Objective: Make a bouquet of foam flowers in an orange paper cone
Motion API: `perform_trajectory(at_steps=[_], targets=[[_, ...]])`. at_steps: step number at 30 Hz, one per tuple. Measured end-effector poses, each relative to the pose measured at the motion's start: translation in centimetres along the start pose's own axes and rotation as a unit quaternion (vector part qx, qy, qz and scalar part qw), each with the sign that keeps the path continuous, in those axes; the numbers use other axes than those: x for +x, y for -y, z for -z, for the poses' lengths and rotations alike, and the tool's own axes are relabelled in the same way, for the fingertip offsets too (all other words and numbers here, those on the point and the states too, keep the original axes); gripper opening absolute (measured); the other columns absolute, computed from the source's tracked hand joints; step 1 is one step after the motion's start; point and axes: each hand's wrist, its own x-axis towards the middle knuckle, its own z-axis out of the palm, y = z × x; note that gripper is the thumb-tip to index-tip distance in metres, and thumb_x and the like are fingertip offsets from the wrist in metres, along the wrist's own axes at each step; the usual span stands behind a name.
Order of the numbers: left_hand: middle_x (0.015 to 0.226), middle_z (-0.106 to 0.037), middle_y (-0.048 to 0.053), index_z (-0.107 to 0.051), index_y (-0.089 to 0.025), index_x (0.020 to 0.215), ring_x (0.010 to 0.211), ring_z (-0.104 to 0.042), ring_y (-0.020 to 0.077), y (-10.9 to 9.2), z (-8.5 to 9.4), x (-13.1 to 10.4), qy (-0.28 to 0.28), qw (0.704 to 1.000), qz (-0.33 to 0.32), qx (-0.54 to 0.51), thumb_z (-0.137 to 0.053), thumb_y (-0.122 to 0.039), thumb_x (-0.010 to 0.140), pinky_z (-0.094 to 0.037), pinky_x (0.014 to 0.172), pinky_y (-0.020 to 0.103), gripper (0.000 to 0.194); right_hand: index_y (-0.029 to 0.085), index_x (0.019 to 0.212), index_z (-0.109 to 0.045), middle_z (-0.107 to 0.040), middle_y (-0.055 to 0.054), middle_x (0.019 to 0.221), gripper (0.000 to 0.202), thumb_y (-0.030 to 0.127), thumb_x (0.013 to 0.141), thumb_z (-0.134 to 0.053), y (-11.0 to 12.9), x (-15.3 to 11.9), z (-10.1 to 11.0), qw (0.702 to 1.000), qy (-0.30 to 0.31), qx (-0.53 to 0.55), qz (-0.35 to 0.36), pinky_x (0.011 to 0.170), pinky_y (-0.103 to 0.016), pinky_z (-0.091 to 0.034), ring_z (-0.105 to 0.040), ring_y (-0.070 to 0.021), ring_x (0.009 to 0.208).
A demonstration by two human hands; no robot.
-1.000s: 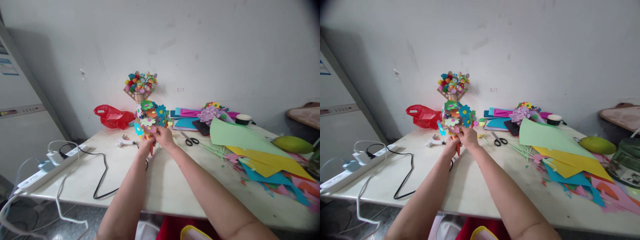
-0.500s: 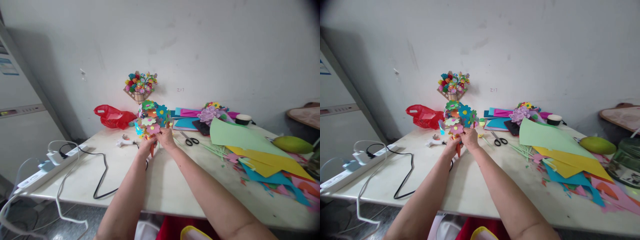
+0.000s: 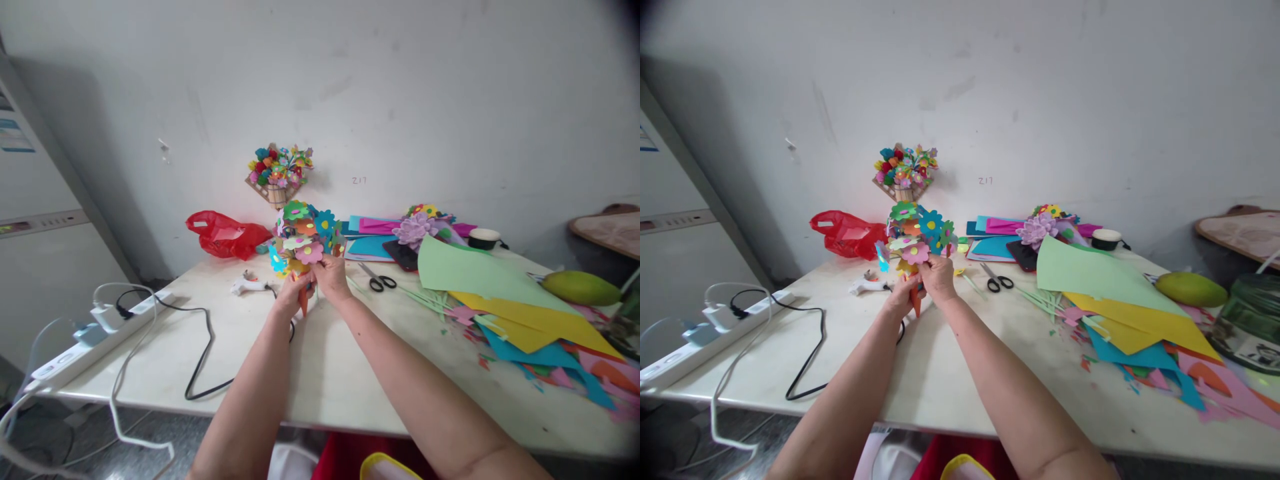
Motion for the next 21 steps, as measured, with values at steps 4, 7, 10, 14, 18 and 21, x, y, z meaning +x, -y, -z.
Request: perform_trajectory(at_steps=[4, 7, 10, 14, 18, 21], targets=[[0.059, -0.051, -0.002, -0.054, -0.014, 0.07, 0.043, -0.036, 0.0028, 0.12, 0.3, 0.02, 0.005, 1.0, 0.019, -0.008, -0.081, -0.047, 0.054, -0.024, 0.039, 0.017, 0.046, 0.022, 0.046, -0.044, -0.045, 0.004, 0.038, 0.028, 0.034, 0.07, -0.052, 0.35, -0.07, 0.02, 1.0, 0.005, 0.013, -0.025, 0.042, -0.023, -0.034, -0.044, -0.0109, 0.039], [0.06, -0.051, -0.003, -0.053, -0.015, 0.072, 0.042, -0.035, 0.0025, 0.38, 0.63, 0.15, 0.024, 0.999, 0.022, -0.028, -0.079, -0.058, 0.05, -0.024, 0.039, 0.016, 0.055, 0.021, 0.046, -0.045, -0.044, 0.005, 0.037, 0.025, 0.03, 0.068, -0.053, 0.48, -0.05, 0.09, 0.999, 0.004, 0.017, -0.046, 0.039, -0.021, -0.034, -0.044, -0.0103, 0.036], [0.06, -0.05, -0.003, -0.051, -0.015, 0.07, 0.042, -0.036, 0.0028, 0.59, 0.83, 0.29, 0.035, 0.998, 0.009, -0.042, -0.077, -0.064, 0.049, -0.024, 0.038, 0.016, 0.059, 0.021, 0.044, -0.045, -0.044, 0.005, 0.036, 0.023, 0.025, 0.065, -0.055, 0.4, -0.09, 0.19, 0.998, 0.013, 0.022, -0.061, 0.039, -0.021, -0.036, -0.045, -0.0107, 0.036], [0.059, -0.049, -0.003, -0.051, -0.015, 0.068, 0.04, -0.034, 0.0022, 0.57, 0.85, 0.29, 0.04, 0.999, -0.002, -0.036, -0.075, -0.064, 0.053, -0.022, 0.037, 0.017, 0.057, 0.022, 0.044, -0.047, -0.047, 0.004, 0.037, 0.023, 0.026, 0.066, -0.054, 0.28, -0.26, 0.38, 0.995, 0.046, 0.048, -0.068, 0.039, -0.022, -0.039, -0.048, -0.011, 0.036], [0.059, -0.049, -0.003, -0.051, -0.014, 0.068, 0.041, -0.036, 0.0022, 0.4, 0.8, 0.22, 0.029, 0.999, 0.002, -0.034, -0.077, -0.063, 0.05, -0.023, 0.037, 0.016, 0.058, 0.022, 0.045, -0.047, -0.047, 0.004, 0.039, 0.024, 0.033, 0.066, -0.054, 0.69, -0.5, 0.34, 0.992, 0.048, 0.09, -0.076, 0.035, -0.023, -0.04, -0.048, -0.012, 0.034], [0.061, -0.049, -0.003, -0.051, -0.014, 0.069, 0.044, -0.038, 0.0027, 0.33, 0.75, 0.21, 0.023, 0.999, 0.004, -0.042, -0.078, -0.062, 0.049, -0.023, 0.037, 0.015, 0.058, 0.021, 0.048, -0.048, -0.048, 0.005, 0.042, 0.022, 0.034, 0.063, -0.057, 1.01, -0.67, 0.01, 0.985, 0.022, 0.127, -0.114, 0.032, -0.024, -0.039, -0.046, -0.011, 0.032]])
